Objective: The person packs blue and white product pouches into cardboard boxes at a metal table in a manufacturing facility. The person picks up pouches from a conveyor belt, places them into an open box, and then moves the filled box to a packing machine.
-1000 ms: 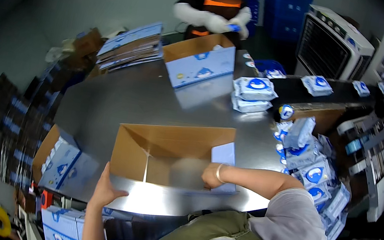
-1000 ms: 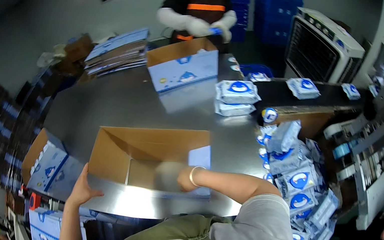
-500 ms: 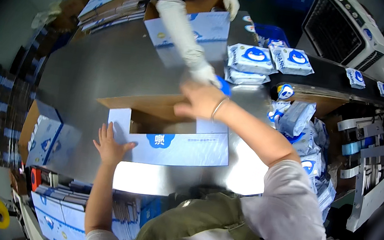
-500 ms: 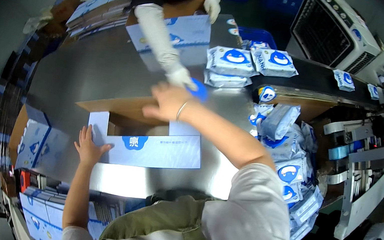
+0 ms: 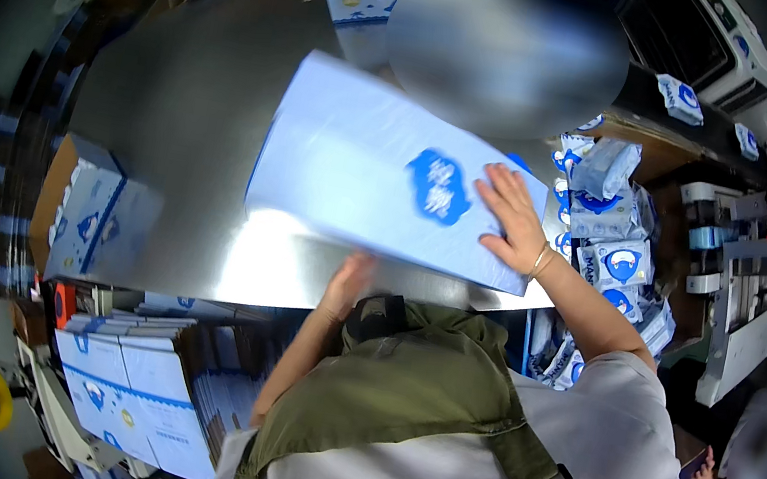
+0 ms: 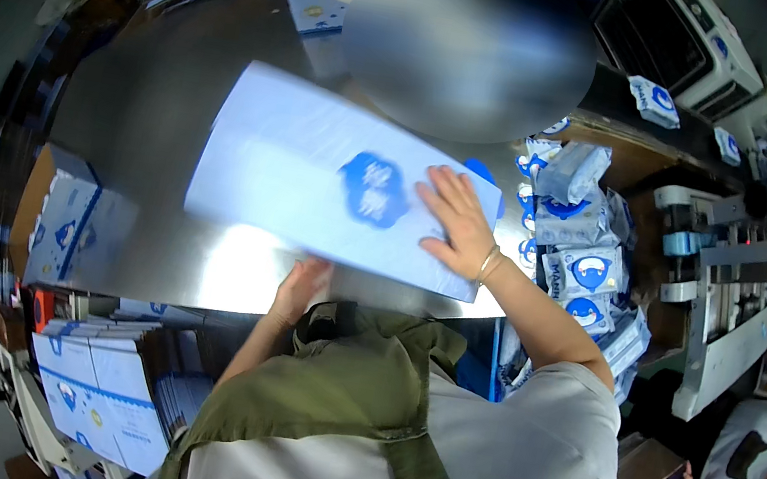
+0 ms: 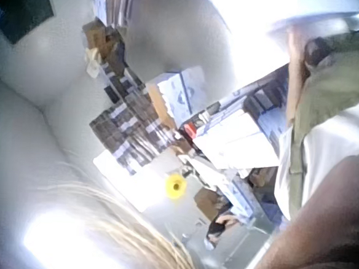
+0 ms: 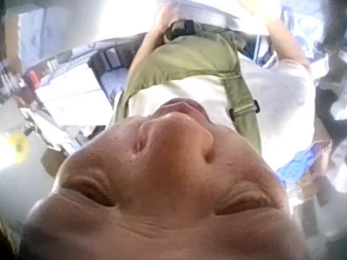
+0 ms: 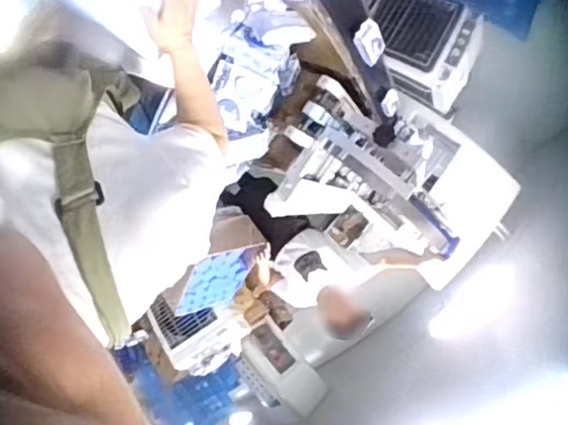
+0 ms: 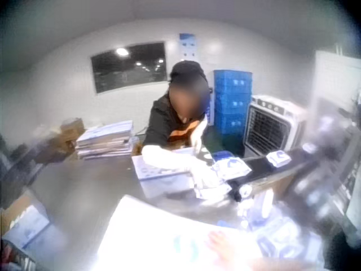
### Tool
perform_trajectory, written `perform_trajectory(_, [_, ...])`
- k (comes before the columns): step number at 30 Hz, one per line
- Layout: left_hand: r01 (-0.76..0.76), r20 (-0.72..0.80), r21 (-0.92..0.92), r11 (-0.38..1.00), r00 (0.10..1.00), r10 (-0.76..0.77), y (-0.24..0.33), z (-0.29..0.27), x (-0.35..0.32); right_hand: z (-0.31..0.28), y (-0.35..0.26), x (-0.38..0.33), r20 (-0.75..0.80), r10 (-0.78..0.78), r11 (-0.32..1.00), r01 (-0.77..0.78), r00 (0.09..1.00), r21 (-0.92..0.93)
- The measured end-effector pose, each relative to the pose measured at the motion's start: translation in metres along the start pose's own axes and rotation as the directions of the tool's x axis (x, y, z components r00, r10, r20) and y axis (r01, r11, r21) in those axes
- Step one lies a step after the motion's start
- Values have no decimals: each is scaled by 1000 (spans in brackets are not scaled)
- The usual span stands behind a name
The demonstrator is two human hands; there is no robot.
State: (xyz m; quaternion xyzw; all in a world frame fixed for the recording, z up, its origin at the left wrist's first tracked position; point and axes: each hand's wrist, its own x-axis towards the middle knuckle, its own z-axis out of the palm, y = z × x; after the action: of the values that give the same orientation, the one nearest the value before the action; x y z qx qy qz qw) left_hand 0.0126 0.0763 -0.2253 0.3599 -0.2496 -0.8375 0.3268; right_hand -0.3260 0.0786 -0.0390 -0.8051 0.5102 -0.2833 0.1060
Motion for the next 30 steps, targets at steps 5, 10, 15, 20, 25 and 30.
perform_trajectory(5, [-697, 62, 433, 572, 656, 752, 161, 82, -96, 137, -12, -5, -100, 455, 720, -300, 885, 626])
perform_trajectory(10, [-81, 36, 994, 68, 866, 498, 199, 121, -123, 175, -113, 54, 358, 680, -164, -343, 640, 925])
perform_trajectory(15, [-25, 59, 984, -174, 979, 193, 136, 153, -67, 141, -98, 100, -5, 682, 344, -315, 731, 885])
perform_trajectory(20, [579, -109, 703, -414, 663, 741, 183, 108, -140, 137, -62, 48, 639, 601, -304, -602, 480, 738])
perform_trajectory(25, [670, -530, 742, 25, 563, 633, 195, -35, -126, 193, -62, 50, 696, 306, -489, -520, 650, 701])
perform_trajectory(30, [627, -576, 767, 136, 580, 576, 219, -57, -96, 265, -20, 75, 708, 512, -5, -822, 486, 569])
